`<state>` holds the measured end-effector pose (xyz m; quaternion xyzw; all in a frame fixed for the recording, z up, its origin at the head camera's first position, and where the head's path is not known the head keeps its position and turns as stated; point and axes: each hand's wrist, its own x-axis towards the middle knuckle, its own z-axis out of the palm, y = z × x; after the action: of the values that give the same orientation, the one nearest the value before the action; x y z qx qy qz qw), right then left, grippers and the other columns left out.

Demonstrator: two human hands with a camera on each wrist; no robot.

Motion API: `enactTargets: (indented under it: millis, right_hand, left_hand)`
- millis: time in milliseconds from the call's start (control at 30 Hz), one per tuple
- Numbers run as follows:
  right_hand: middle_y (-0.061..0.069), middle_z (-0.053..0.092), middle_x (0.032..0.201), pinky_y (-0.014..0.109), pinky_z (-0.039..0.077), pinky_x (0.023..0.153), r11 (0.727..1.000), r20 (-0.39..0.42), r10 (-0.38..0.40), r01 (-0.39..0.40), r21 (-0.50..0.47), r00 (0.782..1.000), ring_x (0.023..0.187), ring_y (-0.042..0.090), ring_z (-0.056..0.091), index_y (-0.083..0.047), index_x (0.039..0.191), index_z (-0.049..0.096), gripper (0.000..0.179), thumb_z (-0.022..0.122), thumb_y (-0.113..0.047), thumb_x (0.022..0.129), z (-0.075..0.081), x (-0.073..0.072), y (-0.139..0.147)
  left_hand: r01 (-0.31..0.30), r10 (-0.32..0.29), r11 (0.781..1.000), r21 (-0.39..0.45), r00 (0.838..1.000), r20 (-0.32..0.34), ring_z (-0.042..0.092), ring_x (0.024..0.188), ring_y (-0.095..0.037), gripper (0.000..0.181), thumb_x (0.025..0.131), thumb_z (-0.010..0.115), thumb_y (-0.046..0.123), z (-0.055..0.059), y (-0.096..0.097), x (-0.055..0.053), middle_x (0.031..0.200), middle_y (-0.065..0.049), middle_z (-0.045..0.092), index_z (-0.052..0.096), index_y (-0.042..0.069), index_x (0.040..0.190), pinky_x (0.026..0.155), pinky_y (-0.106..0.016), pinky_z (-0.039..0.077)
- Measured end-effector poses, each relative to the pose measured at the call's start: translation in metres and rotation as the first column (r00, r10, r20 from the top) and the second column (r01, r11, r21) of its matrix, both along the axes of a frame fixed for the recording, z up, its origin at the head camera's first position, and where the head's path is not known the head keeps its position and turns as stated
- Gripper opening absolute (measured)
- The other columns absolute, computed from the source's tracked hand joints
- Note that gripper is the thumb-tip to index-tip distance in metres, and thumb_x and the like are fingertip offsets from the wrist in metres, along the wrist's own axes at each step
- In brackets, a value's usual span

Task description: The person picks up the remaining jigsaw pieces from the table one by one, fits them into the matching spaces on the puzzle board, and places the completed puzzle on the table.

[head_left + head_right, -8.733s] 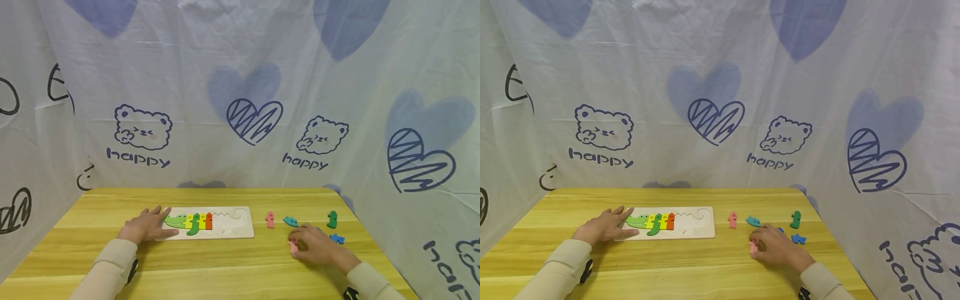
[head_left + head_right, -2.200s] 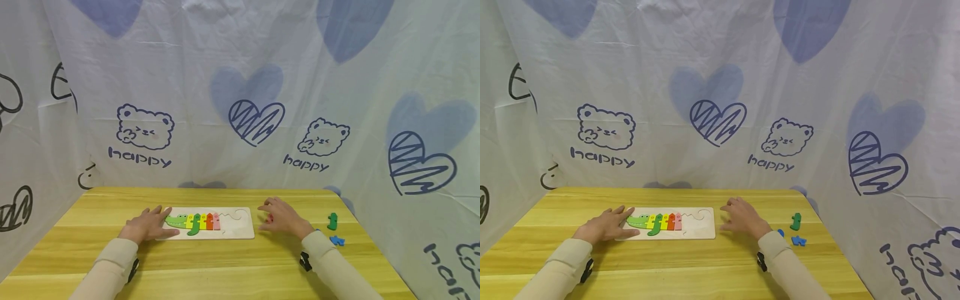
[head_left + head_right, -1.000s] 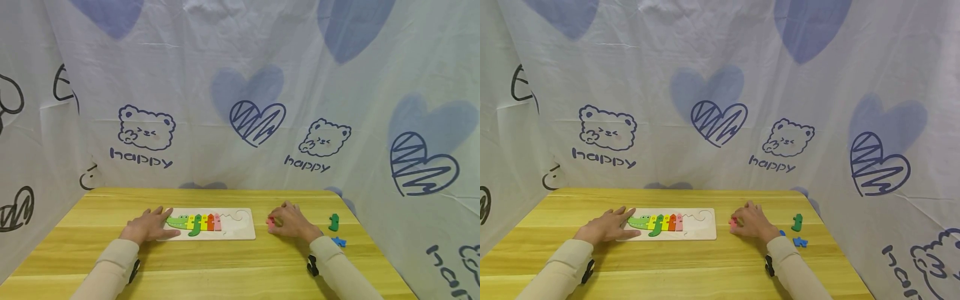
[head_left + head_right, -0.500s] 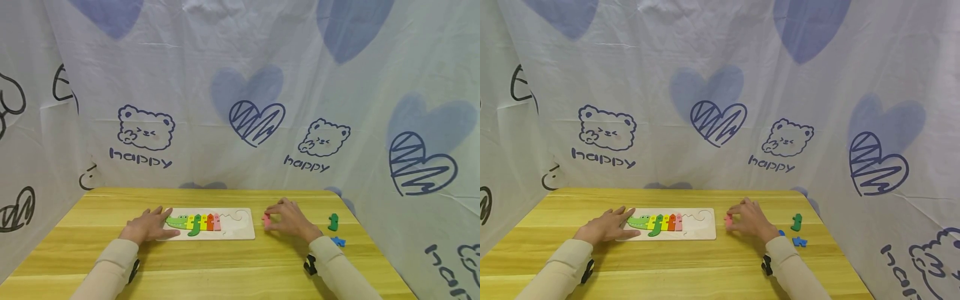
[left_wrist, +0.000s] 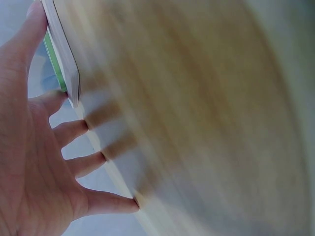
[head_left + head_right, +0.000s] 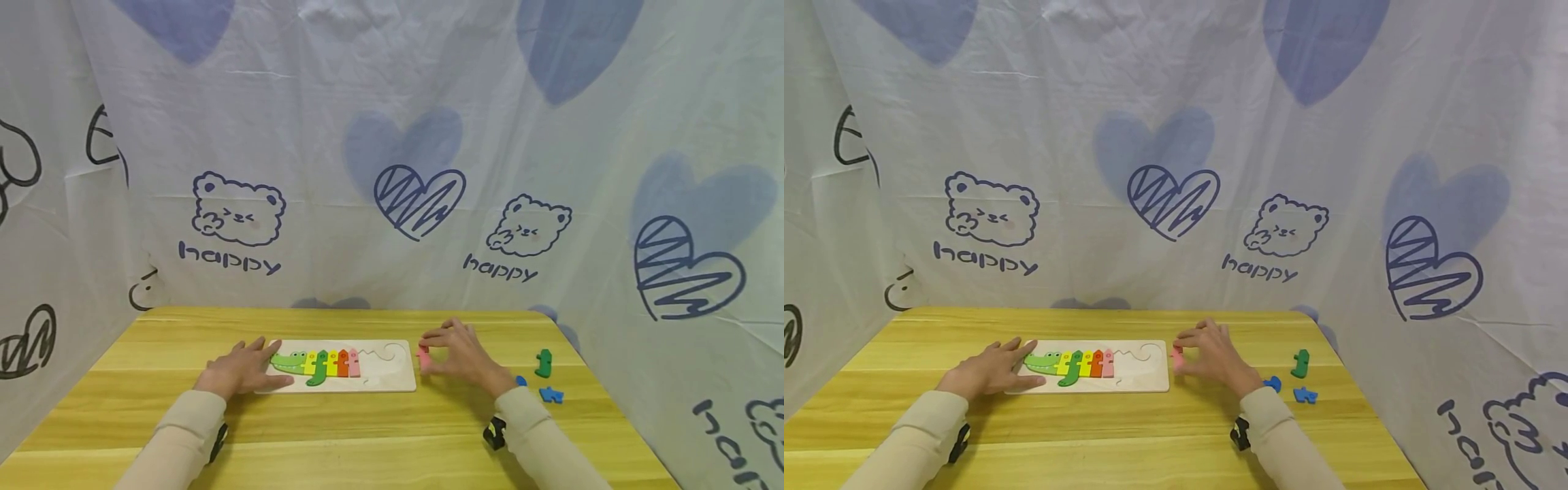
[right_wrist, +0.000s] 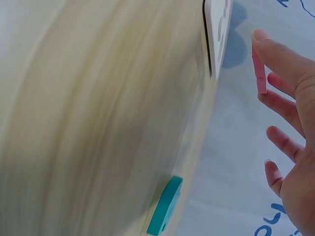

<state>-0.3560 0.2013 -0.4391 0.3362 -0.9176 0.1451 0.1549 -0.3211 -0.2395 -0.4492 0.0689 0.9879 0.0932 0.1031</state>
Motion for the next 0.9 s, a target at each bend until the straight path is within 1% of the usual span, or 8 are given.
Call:
enactTargets:
  millis: [100,200,367,600,900]
  right_hand:
    - [0.003,0.077,0.124,0.040,0.035,0.086,1.000,-0.012,0.010,-0.010,0.000,1.000,0.111,0.025,0.055,-0.014,0.117,0.080,0.044,0.088,-0.036,0.080,0.000,0.000,-0.005]
    - [0.002,0.077,0.123,0.040,0.035,0.086,1.000,-0.005,0.012,-0.013,-0.005,1.000,0.110,0.024,0.055,-0.014,0.117,0.080,0.044,0.089,-0.037,0.079,-0.001,-0.001,-0.010]
    - [0.001,0.077,0.124,0.039,0.035,0.087,1.000,0.021,0.017,-0.017,-0.014,1.000,0.111,0.023,0.054,-0.016,0.118,0.080,0.048,0.091,-0.039,0.077,-0.001,-0.002,-0.019]
    - [0.003,0.076,0.128,0.043,0.036,0.091,0.999,0.056,0.051,-0.050,-0.020,0.997,0.114,0.025,0.052,-0.015,0.120,0.079,0.051,0.091,-0.040,0.077,-0.001,-0.003,-0.032]
    - [0.003,0.075,0.129,0.041,0.033,0.087,0.996,0.058,0.085,-0.085,-0.005,0.995,0.111,0.024,0.050,-0.015,0.118,0.079,0.049,0.091,-0.040,0.078,-0.001,-0.005,-0.049]
  left_hand:
    - [0.001,-0.001,1.000,0.001,1.000,-0.001,0.026,0.145,-0.067,0.105,0.084,0.057,0.082,-0.001,0.000,0.000,0.166,-0.029,0.029,0.035,0.016,0.162,0.094,-0.095,0.026]
    - [0.000,0.000,1.000,0.002,1.000,-0.002,0.027,0.145,-0.067,0.106,0.083,0.057,0.083,-0.003,0.000,-0.001,0.166,-0.029,0.029,0.035,0.016,0.162,0.094,-0.095,0.026]
    - [0.003,-0.003,1.000,0.002,1.000,-0.003,0.027,0.144,-0.067,0.107,0.082,0.057,0.085,-0.004,0.000,-0.002,0.165,-0.029,0.030,0.036,0.015,0.161,0.093,-0.095,0.026]
    - [0.010,-0.010,1.000,0.004,1.000,-0.009,0.027,0.145,-0.067,0.106,0.083,0.056,0.084,-0.003,0.000,-0.001,0.165,-0.030,0.030,0.036,0.015,0.161,0.093,-0.095,0.026]
    - [0.009,-0.009,1.000,0.005,1.000,-0.006,0.026,0.145,-0.068,0.105,0.084,0.057,0.082,-0.001,0.000,0.000,0.165,-0.030,0.029,0.035,0.015,0.161,0.093,-0.095,0.026]
